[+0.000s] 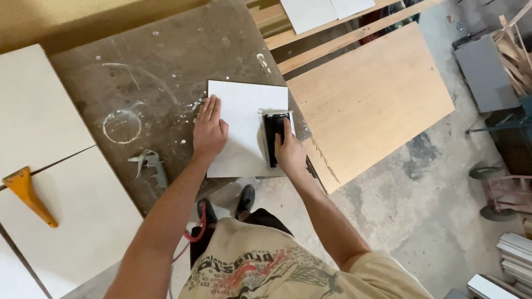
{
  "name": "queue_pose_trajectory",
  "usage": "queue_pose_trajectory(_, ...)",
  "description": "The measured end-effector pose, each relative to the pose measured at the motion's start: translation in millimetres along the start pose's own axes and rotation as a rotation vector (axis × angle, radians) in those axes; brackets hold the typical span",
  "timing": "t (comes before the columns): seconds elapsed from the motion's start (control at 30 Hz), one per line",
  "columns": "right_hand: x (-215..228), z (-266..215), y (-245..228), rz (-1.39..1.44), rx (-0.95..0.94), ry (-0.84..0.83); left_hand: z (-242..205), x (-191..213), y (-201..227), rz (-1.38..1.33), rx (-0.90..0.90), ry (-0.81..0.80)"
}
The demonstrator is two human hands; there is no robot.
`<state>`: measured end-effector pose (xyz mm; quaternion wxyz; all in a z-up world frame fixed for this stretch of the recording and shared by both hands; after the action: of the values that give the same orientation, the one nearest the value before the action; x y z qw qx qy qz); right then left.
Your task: Sanding the edges of laminate panels and trimming them with a utility knife on a workbench.
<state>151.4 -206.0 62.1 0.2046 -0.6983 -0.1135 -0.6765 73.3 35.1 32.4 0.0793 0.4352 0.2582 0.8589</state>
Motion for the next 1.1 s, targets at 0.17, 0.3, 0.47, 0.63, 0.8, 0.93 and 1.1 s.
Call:
queue_pose_trajectory(0.17,-2,110,2,0.060,-0.076,0.046,-1,3,6,0.016,-0.027,0.009)
queue_pose_trajectory(0.3,22,66,-5,0.055,-0.103,-0.051,1,4,3,0.015,-0.027,0.030)
queue_pose_trajectory(0.47,2,-42,12,0.032,-0.053,0.013,3,13,11,0.031,-0.033,0.095)
queue_pose_trajectory(0.63,2,100,-13,0.149,-0.094,0.094,0,9,5,0.034,-0.050,0.089)
queue_pose_trajectory(0.8,-31,104,-115,0.262,0.003,-0.007,0,14,5,-0.086,-0.033,0.074)
queue_pose_trajectory(0.93,-8,-1,-71,0.173,0.033,-0.090,-9,9,0,-0.050,-0.038,0.114)
queue_pose_trajectory(1.1,-11,98,14,0.130,-0.154,0.105,4,20,9,0.033,-0.078,0.213)
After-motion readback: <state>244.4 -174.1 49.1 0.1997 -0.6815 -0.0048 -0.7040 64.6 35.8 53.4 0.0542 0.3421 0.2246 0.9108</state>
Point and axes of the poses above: each hand's wrist, its own z-axis towards the middle knuckle, its own x-axis out of the back of the hand, y = z × x, the point moved 9 cm from there along z, towards the middle knuckle, and after that the axes turned 5 degrees about -z, right-handed, at the moved point
